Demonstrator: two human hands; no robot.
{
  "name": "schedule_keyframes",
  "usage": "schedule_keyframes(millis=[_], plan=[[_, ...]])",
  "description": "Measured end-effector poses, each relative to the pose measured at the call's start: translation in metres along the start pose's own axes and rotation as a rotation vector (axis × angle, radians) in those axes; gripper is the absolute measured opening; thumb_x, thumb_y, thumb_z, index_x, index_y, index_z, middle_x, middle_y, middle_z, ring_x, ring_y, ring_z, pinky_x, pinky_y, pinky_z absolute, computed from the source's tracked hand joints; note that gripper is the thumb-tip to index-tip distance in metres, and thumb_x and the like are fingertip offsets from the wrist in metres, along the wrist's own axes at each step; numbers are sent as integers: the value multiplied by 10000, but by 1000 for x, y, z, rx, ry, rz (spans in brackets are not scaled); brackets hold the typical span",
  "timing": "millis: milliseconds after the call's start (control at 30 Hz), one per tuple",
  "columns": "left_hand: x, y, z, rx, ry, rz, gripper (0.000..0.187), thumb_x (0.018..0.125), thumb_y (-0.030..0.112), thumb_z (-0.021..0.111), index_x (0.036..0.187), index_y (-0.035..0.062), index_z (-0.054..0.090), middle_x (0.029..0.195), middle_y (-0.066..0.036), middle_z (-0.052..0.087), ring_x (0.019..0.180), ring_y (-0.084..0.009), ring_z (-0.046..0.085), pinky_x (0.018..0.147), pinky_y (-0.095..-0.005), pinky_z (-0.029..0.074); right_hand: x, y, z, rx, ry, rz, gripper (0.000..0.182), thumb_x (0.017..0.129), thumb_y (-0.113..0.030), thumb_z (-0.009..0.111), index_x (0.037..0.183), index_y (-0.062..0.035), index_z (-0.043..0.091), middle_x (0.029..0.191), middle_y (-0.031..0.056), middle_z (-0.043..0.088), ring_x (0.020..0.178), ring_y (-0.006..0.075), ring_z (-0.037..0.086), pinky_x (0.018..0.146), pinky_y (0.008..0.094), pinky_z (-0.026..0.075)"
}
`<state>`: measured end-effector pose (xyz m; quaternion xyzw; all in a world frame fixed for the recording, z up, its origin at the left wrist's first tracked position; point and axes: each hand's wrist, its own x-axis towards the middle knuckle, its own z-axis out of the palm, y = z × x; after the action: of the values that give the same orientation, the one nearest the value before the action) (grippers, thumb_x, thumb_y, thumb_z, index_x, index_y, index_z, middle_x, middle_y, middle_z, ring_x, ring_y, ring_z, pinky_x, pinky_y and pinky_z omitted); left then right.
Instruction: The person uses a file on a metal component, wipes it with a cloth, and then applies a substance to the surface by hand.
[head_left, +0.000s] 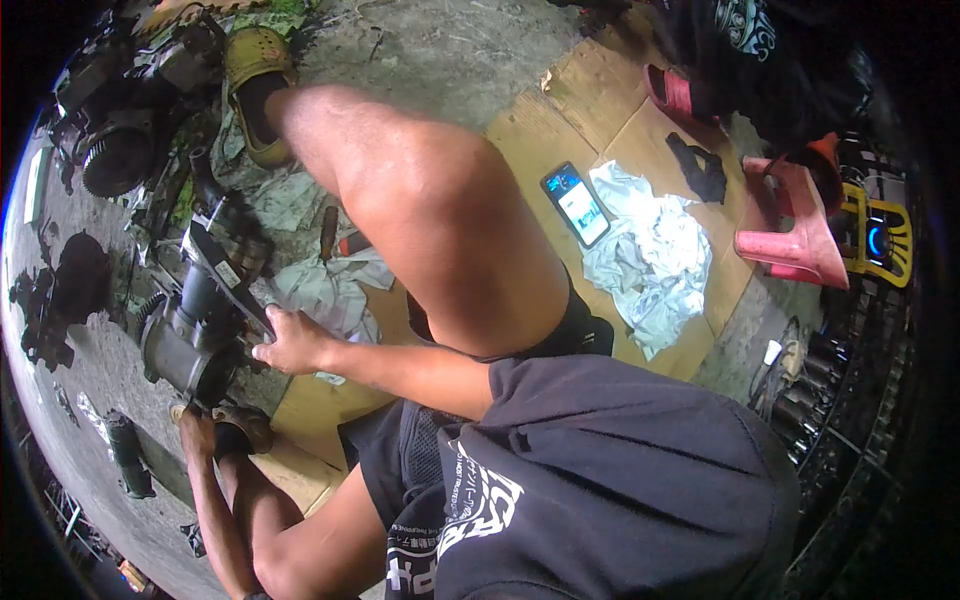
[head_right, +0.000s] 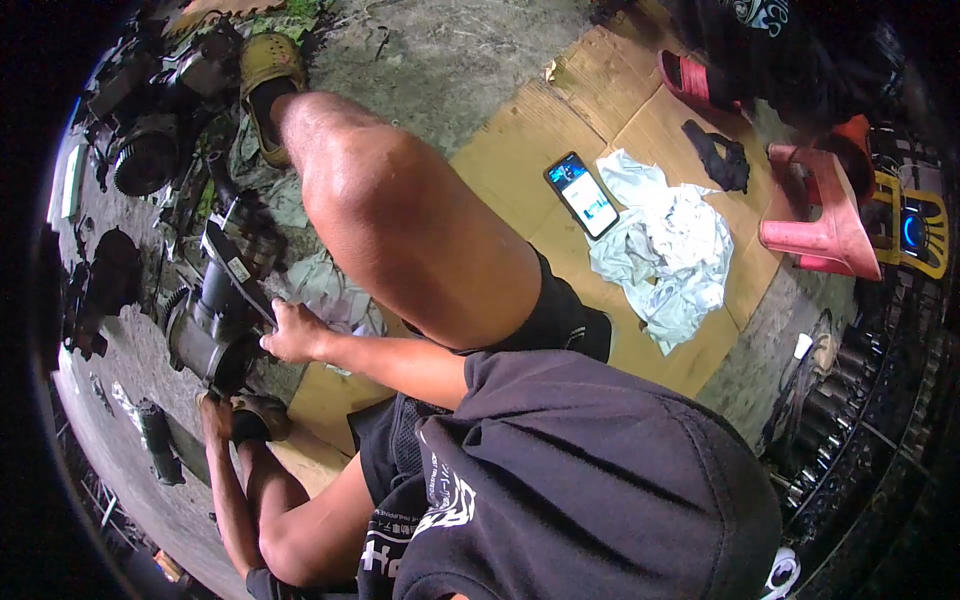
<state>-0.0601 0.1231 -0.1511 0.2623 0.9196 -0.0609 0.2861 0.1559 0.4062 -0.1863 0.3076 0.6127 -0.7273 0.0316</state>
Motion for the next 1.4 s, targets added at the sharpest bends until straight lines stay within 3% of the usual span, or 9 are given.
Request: schedule_keyframes(millis=[133, 267, 400, 533, 600, 667, 1100, 1267, 1400], plan=[[-3, 9, -6, -48, -13, 8, 318, 934, 244, 608, 1126, 12, 709, 994, -301, 696, 972, -453, 668, 817, -500, 509, 2, 3, -4, 9, -25, -3, 641, 839, -325, 717, 1264, 123, 544, 1132, 347, 656, 1108, 451, 649, 967, 458, 502], [-12, 18, -13, 154, -66, -199, 563, 881, 291, 642, 1310, -62, 551, 1226, -346, 612, 1177, -485, 580, 966, -532, 485, 8, 5, -26, -11, -68, -1, 534, 918, -427, 697, 1149, 48, 620, 1046, 225, 701, 972, 317, 680, 875, 442, 521], [-35, 60, -40, 80, 392, -103, 657, 852, 166, 654, 1458, 56, 424, 1395, -253, 528, 1315, -436, 490, 1090, -498, 411, 9, 11, -77, -168, -61, -201, 404, 954, -324, 632, 1144, 32, 612, 1009, 221, 690, 895, 306, 677, 822, 436, 525], [-41, 90, -76, -81, 570, 384, 590, 760, 80, 681, 1335, 80, 551, 1350, -193, 557, 1292, -394, 504, 1106, -478, 408, -15, -33, -132, -259, 41, -174, 329, 946, -257, 688, 1136, 8, 645, 959, 94, 705, 822, 179, 644, 802, 343, 532], [-41, 103, -79, -113, 574, 524, 518, 725, 70, 689, 1236, 60, 611, 1312, -173, 572, 1262, -378, 521, 1076, -464, 437, -29, -54, -152, -22, 57, -182, 281, 965, -169, 683, 1180, -43, 554, 889, 20, 668, 709, 61, 583, 621, 231, 487], [-34, 106, -68, -178, 520, 570, 478, 726, 61, 690, 1198, 52, 621, 1256, -167, 587, 1230, -374, 534, 1055, -466, 444, -47, -80, -170, -250, 112, -250, 311, 969, -170, 682, 1199, -39, 521, 853, 20, 653, 628, 36, 520, 533, 212, 424], [-18, 102, -54, -282, 514, 835, 170, 720, 108, 735, 873, 94, 661, 754, -53, 574, 801, -266, 590, 793, -407, 452, -45, -78, -118, 23, -109, 20, 170, 1071, -237, 535, 1138, -81, 547, 694, -38, 475, 534, 38, 404, 463, 217, 343], [-15, 103, -52, -377, 493, 690, 178, 730, 138, 740, 884, 88, 668, 801, -72, 625, 826, -288, 607, 798, -397, 452, -26, -78, -112, 83, -197, 2, 173, 1077, -216, 515, 1152, -65, 549, 778, 12, 560, 586, 84, 478, 527, 243, 419], [-11, 91, -59, -551, 338, 654, 217, 780, 124, 717, 979, 44, 686, 865, -122, 654, 865, -322, 620, 831, -421, 477, -26, -94, -141, -357, -214, 289, 225, 1048, -238, 577, 1137, -35, 615, 840, 23, 616, 673, 87, 541, 604, 255, 457]])
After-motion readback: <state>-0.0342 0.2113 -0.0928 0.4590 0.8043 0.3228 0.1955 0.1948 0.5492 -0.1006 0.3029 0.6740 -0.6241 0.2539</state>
